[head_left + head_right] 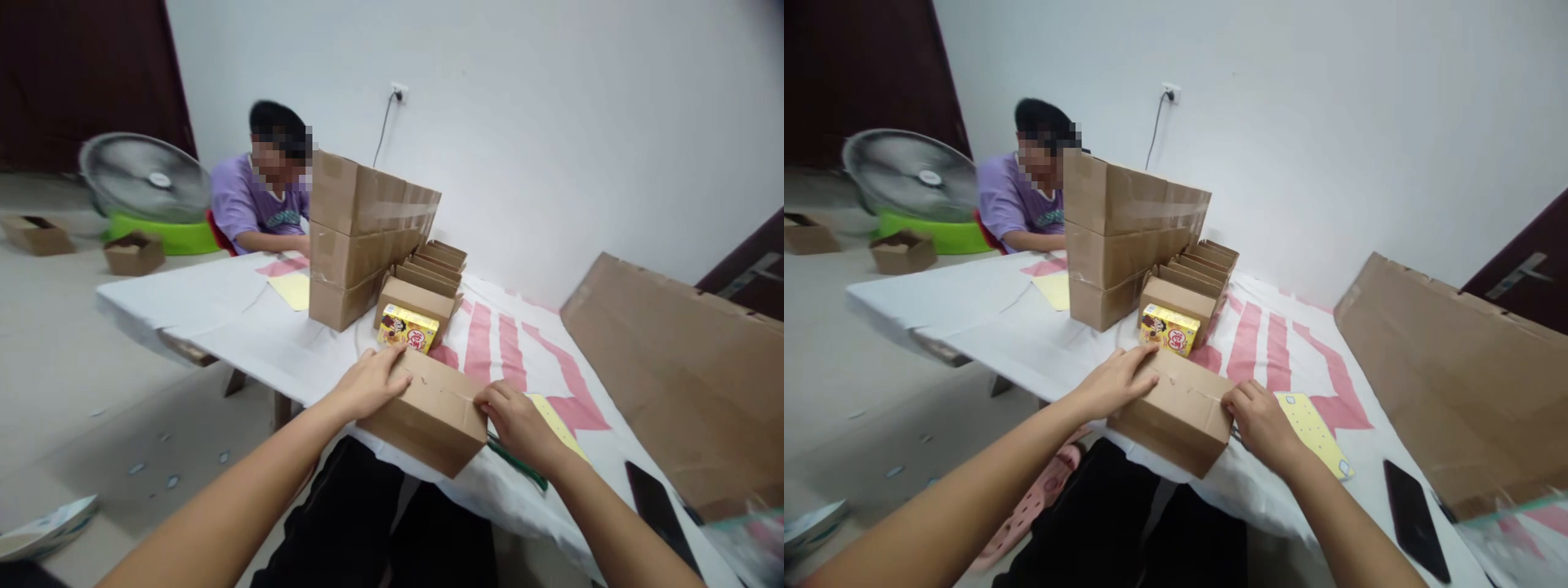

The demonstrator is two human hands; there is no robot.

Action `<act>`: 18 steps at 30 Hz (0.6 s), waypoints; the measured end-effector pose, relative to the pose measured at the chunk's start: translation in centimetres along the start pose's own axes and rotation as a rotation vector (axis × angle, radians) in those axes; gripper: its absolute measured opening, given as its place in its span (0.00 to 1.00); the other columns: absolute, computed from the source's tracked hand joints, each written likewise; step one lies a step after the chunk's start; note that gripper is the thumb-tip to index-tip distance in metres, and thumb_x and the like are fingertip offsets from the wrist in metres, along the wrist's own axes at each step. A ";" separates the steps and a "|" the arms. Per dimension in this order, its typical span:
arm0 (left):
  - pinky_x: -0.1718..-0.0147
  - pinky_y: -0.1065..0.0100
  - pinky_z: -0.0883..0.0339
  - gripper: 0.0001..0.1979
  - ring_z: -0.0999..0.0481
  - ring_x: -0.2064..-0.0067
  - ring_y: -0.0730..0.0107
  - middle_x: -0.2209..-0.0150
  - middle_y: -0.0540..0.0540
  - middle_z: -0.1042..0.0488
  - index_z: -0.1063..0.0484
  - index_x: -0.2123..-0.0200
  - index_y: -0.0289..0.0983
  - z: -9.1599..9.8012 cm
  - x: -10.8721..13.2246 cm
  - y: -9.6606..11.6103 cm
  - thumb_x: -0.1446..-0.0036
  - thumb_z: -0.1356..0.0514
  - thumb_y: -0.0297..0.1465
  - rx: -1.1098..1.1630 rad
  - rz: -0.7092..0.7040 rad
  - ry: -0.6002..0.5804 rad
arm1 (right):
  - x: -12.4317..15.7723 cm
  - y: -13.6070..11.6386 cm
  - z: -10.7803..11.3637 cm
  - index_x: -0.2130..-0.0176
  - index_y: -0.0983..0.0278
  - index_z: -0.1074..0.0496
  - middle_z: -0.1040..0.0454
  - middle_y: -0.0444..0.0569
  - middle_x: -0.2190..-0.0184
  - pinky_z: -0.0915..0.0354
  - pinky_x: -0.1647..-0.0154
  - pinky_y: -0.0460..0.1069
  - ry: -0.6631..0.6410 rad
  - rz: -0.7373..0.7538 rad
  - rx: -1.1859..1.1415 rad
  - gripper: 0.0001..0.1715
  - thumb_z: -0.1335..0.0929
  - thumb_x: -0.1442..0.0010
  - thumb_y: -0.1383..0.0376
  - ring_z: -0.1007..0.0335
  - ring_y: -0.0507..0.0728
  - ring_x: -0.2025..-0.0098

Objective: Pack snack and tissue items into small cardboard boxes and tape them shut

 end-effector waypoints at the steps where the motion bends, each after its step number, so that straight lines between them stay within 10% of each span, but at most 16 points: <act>1: 0.46 0.52 0.39 0.32 0.34 0.45 0.49 0.41 0.42 0.33 0.43 0.38 0.37 0.0 0.0 0.0 0.43 0.48 0.43 -0.007 0.004 -0.003 | 0.4 -0.1 0.2 0.64 0.63 0.31 0.29 0.49 0.67 0.36 0.65 0.49 0.004 -0.017 -0.021 0.13 0.42 0.35 0.72 0.33 0.55 0.66; 11: 0.45 0.52 0.41 0.32 0.35 0.45 0.48 0.40 0.44 0.35 0.44 0.38 0.38 0.0 -0.1 0.0 0.42 0.50 0.45 -0.060 0.008 -0.012 | 6.2 3.1 -0.1 0.60 0.62 0.31 0.28 0.49 0.66 0.33 0.64 0.51 0.027 -0.221 -0.082 0.12 0.39 0.41 0.73 0.31 0.55 0.66; 18: 0.45 0.52 0.40 0.33 0.35 0.45 0.48 0.40 0.43 0.35 0.44 0.37 0.36 -0.2 -0.3 -0.1 0.43 0.51 0.46 -0.070 0.005 -0.016 | 12.1 3.9 -3.4 0.66 0.62 0.28 0.26 0.46 0.71 0.34 0.69 0.48 -0.252 -0.549 -0.596 0.08 0.36 0.46 0.70 0.30 0.53 0.70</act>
Point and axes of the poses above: each hand's wrist, its own x-axis away from the middle knuckle, its own z-axis out of the back of the hand, y = z × x, the point moved 4 cm from there along -x, towards the middle knuckle
